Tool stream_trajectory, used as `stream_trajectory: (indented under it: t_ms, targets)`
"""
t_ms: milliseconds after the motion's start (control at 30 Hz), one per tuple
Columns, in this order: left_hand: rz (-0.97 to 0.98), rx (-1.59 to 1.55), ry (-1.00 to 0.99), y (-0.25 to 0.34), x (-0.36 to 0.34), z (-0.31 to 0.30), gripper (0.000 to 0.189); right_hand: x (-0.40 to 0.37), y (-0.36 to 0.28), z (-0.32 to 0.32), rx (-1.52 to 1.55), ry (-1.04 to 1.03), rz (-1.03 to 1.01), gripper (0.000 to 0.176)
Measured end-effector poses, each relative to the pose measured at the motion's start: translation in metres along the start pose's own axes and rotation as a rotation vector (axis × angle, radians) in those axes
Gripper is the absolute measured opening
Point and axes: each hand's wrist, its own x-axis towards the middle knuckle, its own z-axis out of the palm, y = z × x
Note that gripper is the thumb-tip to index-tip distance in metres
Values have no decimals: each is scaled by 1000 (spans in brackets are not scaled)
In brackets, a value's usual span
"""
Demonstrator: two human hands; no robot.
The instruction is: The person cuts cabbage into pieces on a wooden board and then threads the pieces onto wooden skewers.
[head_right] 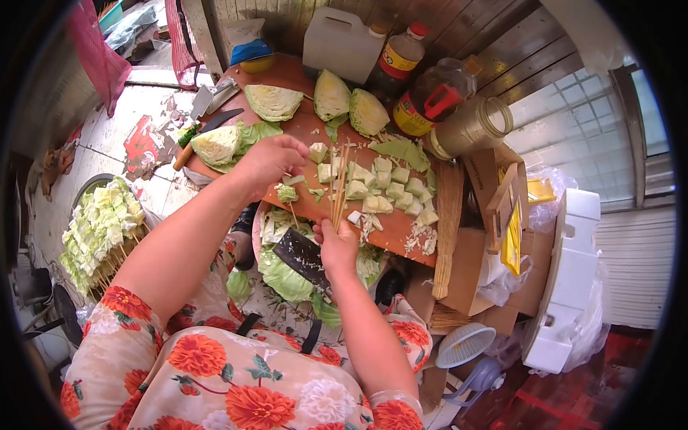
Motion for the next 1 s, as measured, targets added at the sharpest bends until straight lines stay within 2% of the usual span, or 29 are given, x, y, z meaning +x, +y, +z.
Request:
stream_trajectory:
  t_ms: [67, 100, 167, 200, 267, 300, 333, 400, 433, 533, 800, 867, 900, 967, 1000]
  targets:
    - [-128, 210, -170, -13, 0, 24, 18, -21, -32, -18, 91, 17, 20, 24]
    - [-129, 224, -177, -17, -4, 36, 18, -29, -43, -24, 140, 42, -5, 24]
    - [-200, 572, -466, -24, -8, 55, 21, -38, -52, -43, 152, 45, -46, 24]
    - [-204, 588, -472, -32, 1, 59, 21, -42, -55, -51, 150, 43, -86, 24]
    - [167, 1091, -241, -48, 27, 61, 26, -53, -60, -60, 196, 51, -89, 24]
    - [109, 919, -34, -45, 32, 62, 27, -59, -64, -64, 191, 26, -96, 24]
    - [108, 935, -38, -42, 36, 63, 27, -64, -67, -67, 185, -2, -103, 24]
    - [171, 912, 176, -37, 41, 64, 29, -72, -70, -71, 194, -8, -93, 24]
    - [201, 975, 219, -42, 43, 67, 30, -75, -71, -73, 187, -17, -84, 24]
    - [106, 1123, 217, -43, 48, 74, 28, -81, -73, -79, 220, -50, -81, 23]
    - [90, 1048, 223, -46, 56, 69, 27, -90, -75, -84, 240, -85, -76, 22]
    - [-122, 856, 112, -39, 56, 66, 24, -92, -77, -83, 241, -99, -68, 22]
    - [-122, 857, 105, -41, 57, 64, 24, -92, -76, -82, 242, -93, -67, 22]
    - [-295, 625, 66, -46, 59, 58, 21, -91, -74, -81, 248, -108, -57, 22]
    - [-297, 627, 63, -52, 64, 55, 21, -91, -75, -80, 250, -105, -55, 22]
